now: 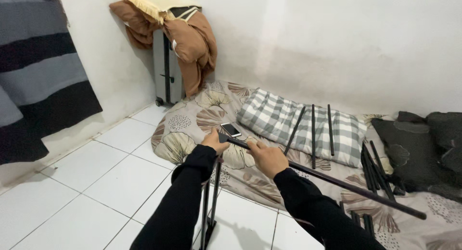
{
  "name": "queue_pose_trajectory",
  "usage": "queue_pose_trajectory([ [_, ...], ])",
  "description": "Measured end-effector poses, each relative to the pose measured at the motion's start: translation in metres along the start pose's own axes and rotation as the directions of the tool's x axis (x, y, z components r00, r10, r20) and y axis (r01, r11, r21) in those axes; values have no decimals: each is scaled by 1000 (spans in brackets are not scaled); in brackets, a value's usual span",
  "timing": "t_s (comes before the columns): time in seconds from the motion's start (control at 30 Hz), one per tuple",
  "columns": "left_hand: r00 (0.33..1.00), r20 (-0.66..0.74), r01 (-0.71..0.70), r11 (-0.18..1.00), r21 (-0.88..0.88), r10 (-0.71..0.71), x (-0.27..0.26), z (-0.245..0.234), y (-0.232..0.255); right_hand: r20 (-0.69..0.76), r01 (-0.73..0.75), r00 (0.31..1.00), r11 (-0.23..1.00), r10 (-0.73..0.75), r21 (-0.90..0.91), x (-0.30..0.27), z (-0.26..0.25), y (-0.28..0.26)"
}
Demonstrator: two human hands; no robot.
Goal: The person assembles a black metal frame by inserting rods into a base structure and connecting multiple legs. They repeatedly pick up rods, align them with the frame, and insert them into sockets while seated on the floor.
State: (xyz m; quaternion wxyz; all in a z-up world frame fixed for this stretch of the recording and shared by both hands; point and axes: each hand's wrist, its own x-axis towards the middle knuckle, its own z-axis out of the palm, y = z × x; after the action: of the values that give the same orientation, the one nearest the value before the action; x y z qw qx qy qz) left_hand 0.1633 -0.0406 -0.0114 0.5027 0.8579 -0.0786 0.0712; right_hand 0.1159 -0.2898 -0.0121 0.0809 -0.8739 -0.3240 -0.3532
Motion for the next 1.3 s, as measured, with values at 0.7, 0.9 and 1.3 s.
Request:
queue_pose_trajectory([
  [0.7,995,52,85,996,27,-86,-2,-5,0,829,-777,534,484,168,402,14,-26,62],
  [0.9,993,75,88,996,8,-88,0,-14,-3,-68,54,995,966,-73,-254,-36,-11,10],
  [1.3,993,108,54,998,42,-58,2,-9,-8,61,58,997,982,-48,-178,-49,-27,15],
])
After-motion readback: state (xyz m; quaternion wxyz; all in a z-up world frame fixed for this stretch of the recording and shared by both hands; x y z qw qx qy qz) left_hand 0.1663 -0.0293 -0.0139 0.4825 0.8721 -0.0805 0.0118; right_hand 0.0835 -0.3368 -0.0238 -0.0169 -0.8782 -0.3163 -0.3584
